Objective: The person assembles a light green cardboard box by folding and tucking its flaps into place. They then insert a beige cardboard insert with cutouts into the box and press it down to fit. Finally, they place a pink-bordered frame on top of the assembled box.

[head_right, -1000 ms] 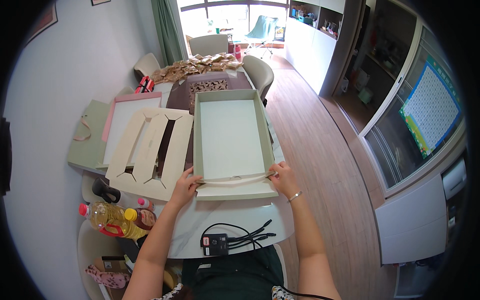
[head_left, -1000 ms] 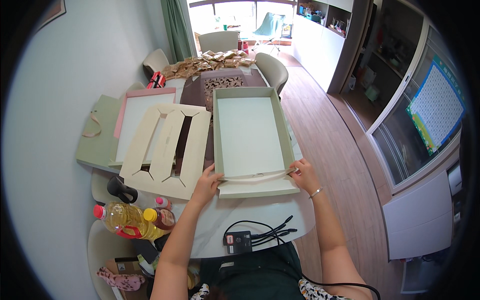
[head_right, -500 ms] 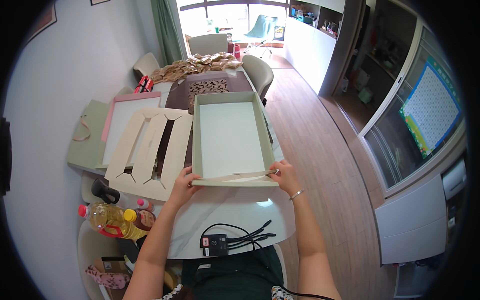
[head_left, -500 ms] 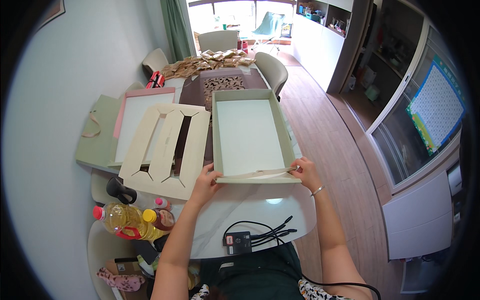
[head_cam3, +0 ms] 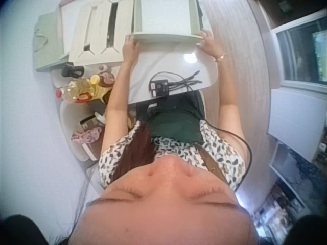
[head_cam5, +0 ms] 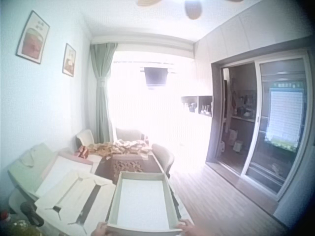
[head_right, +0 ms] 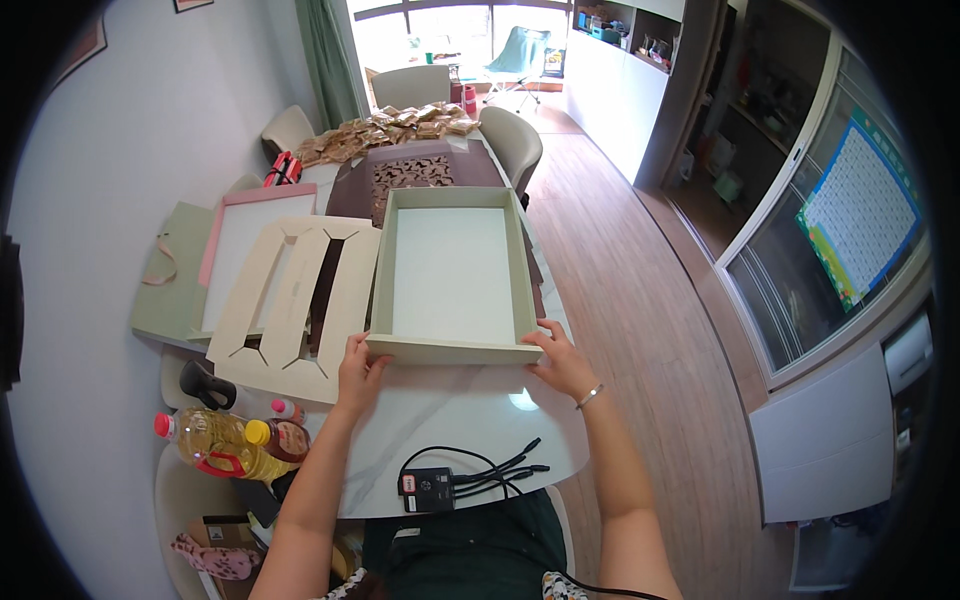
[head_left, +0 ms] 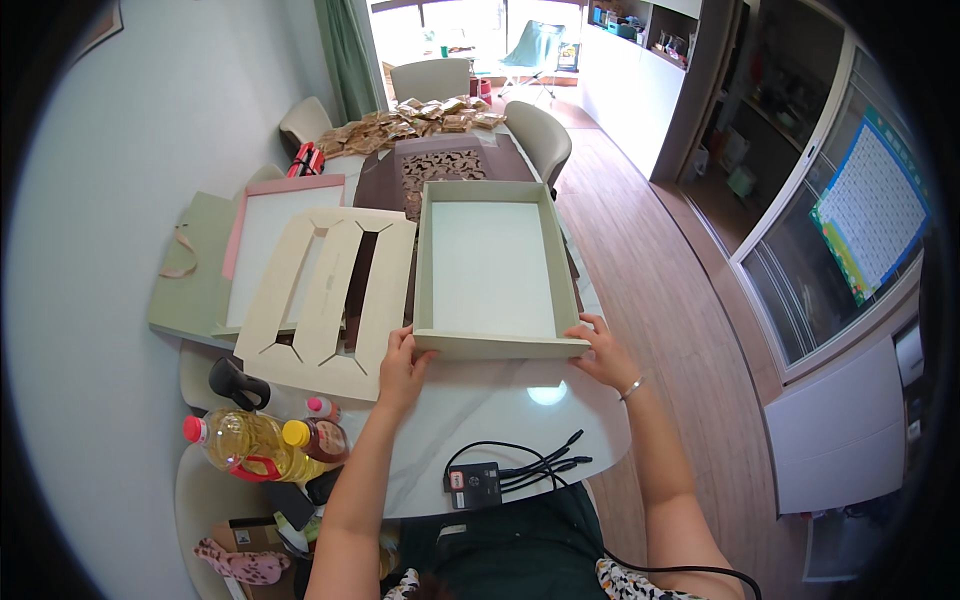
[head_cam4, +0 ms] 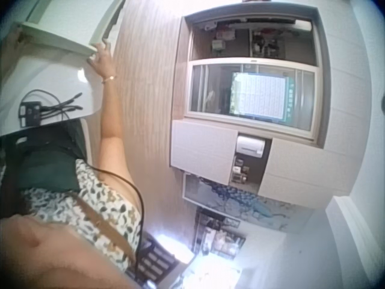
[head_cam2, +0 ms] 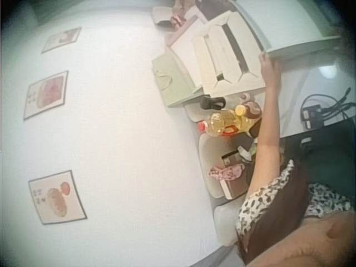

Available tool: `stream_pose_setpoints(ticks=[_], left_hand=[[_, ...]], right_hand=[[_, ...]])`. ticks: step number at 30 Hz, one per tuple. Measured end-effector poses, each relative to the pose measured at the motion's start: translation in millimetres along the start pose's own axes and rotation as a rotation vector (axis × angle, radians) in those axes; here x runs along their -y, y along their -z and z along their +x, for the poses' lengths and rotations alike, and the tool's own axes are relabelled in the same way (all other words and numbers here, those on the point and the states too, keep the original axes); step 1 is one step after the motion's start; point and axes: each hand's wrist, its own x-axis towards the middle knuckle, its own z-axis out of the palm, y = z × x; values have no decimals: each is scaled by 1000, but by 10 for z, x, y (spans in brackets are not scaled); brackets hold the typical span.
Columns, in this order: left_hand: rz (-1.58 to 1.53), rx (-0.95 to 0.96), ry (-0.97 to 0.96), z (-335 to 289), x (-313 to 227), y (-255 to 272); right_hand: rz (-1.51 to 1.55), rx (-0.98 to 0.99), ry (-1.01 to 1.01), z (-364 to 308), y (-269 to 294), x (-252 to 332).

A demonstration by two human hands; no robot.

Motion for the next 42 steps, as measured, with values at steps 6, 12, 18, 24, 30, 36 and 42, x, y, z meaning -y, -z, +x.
stream_pose_setpoints(ticks=[6, 12, 18, 24, 30, 36, 42], left_hand=[[-29, 3, 33, -19, -119, 105], [317, -154, -152, -194, -268, 49], [315, -131, -241, -219, -200, -5], [229, -475, -359, -200, -380, -59], [620, -163, -658, 17, -676, -190], [532, -52, -629, 233, -422, -392], [502, 24, -609, 262, -606, -387]], right_hand=[[102, -172, -9, 75, 38, 146], [-4, -245, 160, -21, -18, 174], [59, -246, 170, -100, -234, -109], [90, -227, 168, -84, -243, -118], [44, -183, 168, -76, -205, -126], [50, -136, 111, -71, -148, -69], [29, -121, 54, -86, -122, -57]])
